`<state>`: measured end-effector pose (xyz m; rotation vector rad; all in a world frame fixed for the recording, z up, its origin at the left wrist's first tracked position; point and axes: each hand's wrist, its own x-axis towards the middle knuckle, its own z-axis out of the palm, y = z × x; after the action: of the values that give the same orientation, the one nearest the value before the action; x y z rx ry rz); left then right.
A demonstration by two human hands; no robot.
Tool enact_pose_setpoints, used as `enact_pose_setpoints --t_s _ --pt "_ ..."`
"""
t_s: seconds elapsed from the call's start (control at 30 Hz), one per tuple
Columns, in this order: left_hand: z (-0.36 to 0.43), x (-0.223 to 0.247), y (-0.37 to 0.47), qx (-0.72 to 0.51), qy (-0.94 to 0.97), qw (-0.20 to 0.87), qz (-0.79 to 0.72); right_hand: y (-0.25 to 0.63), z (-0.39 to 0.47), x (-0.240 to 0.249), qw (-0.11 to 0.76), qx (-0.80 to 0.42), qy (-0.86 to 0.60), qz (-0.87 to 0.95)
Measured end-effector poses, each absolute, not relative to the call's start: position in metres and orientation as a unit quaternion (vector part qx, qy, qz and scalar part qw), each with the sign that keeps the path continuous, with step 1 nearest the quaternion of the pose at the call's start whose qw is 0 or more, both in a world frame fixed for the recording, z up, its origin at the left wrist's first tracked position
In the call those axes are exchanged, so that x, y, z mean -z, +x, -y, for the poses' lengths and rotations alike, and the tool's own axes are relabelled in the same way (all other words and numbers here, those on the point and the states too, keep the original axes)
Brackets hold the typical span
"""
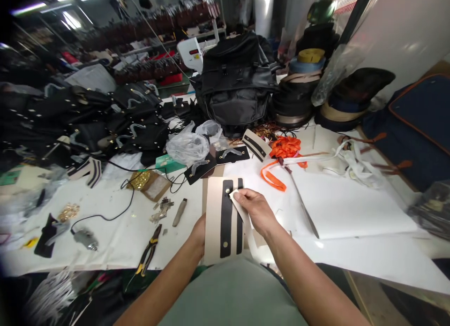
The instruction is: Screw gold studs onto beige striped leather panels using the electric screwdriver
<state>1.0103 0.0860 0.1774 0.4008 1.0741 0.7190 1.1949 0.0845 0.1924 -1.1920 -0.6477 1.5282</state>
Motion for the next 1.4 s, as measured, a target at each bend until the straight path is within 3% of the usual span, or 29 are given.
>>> enact_pose_setpoints --t_s 0.13,0.23,0.37,0.6,0.83,1.4 --pt "-0.078 -0.211 1.011 -0.397 0.297 0.738 -0.457 1.193 -0.064 -0.208 0.52 -0.617 -0.51 0.297" --pt "-0.08 -0.226 1.008 -0.332 0.454 0.672 -0.482 1.194 -0.051 -0.219 0.521 -0.608 -0.504 0.324" --pt "-0.081 -0.233 1.012 -0.276 0.524 0.643 -0.485 1.203 -0.035 -0.226 0.504 -0.569 -0.532 0.373" --pt "-0.068 -0.24 1.024 -0.323 0.539 0.605 -0.49 1.22 -0.007 -0.237 0.546 -0.319 -0.619 0.466" --pt "-0.064 -0.253 1.031 -0.311 0.585 0.594 -0.456 1.204 -0.007 -0.248 0.479 -0.454 -0.593 0.462" --pt "-0.075 -0.267 1.051 -0.355 0.556 0.542 -0.521 1.212 -0.018 -0.257 0.436 -0.448 -0.563 0.541"
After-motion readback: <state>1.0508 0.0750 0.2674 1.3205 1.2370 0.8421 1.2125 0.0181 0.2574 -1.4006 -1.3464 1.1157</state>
